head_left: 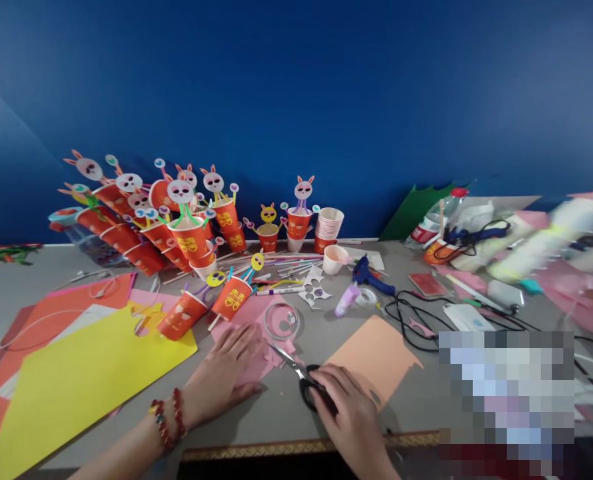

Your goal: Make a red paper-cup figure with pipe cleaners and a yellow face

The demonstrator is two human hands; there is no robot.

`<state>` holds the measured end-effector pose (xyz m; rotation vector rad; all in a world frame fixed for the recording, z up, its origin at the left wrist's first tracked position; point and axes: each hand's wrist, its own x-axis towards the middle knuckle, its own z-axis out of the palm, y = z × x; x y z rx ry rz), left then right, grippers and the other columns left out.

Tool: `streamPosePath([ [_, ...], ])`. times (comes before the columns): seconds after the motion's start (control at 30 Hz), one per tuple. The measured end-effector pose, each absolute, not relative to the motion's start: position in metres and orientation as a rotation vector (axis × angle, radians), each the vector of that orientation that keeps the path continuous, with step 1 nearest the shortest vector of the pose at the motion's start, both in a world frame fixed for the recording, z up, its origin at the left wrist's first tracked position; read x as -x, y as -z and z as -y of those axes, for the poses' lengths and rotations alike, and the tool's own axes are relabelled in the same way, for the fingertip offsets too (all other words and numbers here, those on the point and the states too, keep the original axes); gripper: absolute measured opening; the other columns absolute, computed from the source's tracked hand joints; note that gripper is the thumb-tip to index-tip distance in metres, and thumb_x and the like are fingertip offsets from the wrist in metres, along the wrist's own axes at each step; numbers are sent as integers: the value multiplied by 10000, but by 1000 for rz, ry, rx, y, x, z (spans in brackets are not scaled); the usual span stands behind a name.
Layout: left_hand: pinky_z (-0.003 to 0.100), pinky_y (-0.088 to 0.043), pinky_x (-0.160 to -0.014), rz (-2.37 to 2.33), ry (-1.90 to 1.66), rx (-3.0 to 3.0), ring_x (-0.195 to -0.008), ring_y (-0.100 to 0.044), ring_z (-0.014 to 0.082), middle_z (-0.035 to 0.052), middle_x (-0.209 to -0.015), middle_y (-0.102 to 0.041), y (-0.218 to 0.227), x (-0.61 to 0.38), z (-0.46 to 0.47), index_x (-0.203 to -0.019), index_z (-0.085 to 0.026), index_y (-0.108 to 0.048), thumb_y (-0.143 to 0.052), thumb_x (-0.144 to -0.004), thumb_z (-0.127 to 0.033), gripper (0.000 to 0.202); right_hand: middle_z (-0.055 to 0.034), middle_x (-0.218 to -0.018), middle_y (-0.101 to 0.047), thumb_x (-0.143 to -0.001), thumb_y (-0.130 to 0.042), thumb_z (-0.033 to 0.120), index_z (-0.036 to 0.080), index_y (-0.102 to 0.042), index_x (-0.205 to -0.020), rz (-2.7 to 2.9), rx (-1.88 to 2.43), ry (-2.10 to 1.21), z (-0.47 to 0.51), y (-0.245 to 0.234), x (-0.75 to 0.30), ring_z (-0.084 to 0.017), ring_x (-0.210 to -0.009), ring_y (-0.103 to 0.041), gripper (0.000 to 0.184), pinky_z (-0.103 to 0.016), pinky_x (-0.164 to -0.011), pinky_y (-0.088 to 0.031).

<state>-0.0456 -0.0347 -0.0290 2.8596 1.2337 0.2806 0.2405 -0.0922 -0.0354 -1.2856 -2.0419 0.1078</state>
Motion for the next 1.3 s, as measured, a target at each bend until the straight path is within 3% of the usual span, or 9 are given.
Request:
streamPosePath([
  [0.23,507,-317,-1185,-1226,-321,-2780,-1423,-401,290,123,-1540,-457,18,34,42,-1479,-211,-417,-560,-908,-259,591,-74,-948,-730,-978,-492,196,215,-642,-1049,2037,1282,-89,93,37,-241,-228,-898,-706,167,-341,-791,-581],
  [0.4,475,-448,-1100,-1170,-512,-2696,-1288,-552,275,117,-1409,-598,2,35,53,-1352,-216,-543,-551,-925,-287,434,-72,-921,-737,-990,-507,273,228,-655,-1027,2038,1238,-68,90,43,-243,-235,-863,-717,160,-336,-756,-588],
  [0.53,400,-542,-963,-1218,-837,-2669,-1038,-685,223,86,-1111,-750,1,55,61,-1118,-223,-653,-505,-922,-149,257,-73,-912,-739,-994,-503,299,235,-659,-1022,2043,1205,-74,88,44,-244,-235,-848,-723,171,-332,-747,-594],
  [0.6,377,-556,-910,-1299,-1041,-2675,-972,-695,212,71,-1020,-756,3,73,62,-1090,-223,-640,-539,-903,-110,241,-73,-913,-739,-993,-504,295,234,-659,-1024,2043,1194,-73,88,44,-244,-233,-848,-724,169,-329,-744,-599],
  [0.7,404,-538,-929,-1564,-1233,-2586,-1028,-665,231,91,-1072,-714,1,102,59,-1117,-217,-599,-541,-912,-98,243,-69,-921,-738,-990,-509,275,230,-658,-1033,2048,1188,-67,88,45,-245,-229,-857,-723,162,-327,-747,-602],
  [0.87,417,-530,-919,-1971,-1354,-2309,-1025,-638,247,98,-1038,-640,-6,140,56,-983,-207,-566,-508,-956,-208,64,-71,-912,-739,-989,-506,264,228,-655,-1032,2054,1171,-30,88,48,-246,-233,-847,-727,159,-333,-740,-603],
  [0.97,451,-498,-977,-2169,-1144,-2346,-1092,-623,280,113,-1136,-628,-1,158,59,-1019,-215,-586,-504,-952,-310,142,-74,-907,-740,-994,-495,270,231,-656,-1023,2059,1175,-14,88,48,-246,-234,-840,-731,168,-331,-734,-603],
  [1.17,525,-451,-1045,-2460,-506,-2127,-1301,-532,375,178,-1431,-542,26,184,66,-1438,-174,-421,-534,-840,-637,764,-67,-907,-744,-987,-495,259,230,-653,-1021,2059,1151,18,86,49,-247,-226,-832,-735,165,-319,-732,-604],
  [1.3,530,-406,-1090,-2386,-288,-2189,-1358,-486,368,202,-1475,-513,33,185,72,-1393,-160,-502,-561,-821,-664,765,-63,-900,-747,-984,-497,260,226,-653,-1026,2076,1115,26,83,51,-250,-220,-822,-737,166,-306,-731,-603],
])
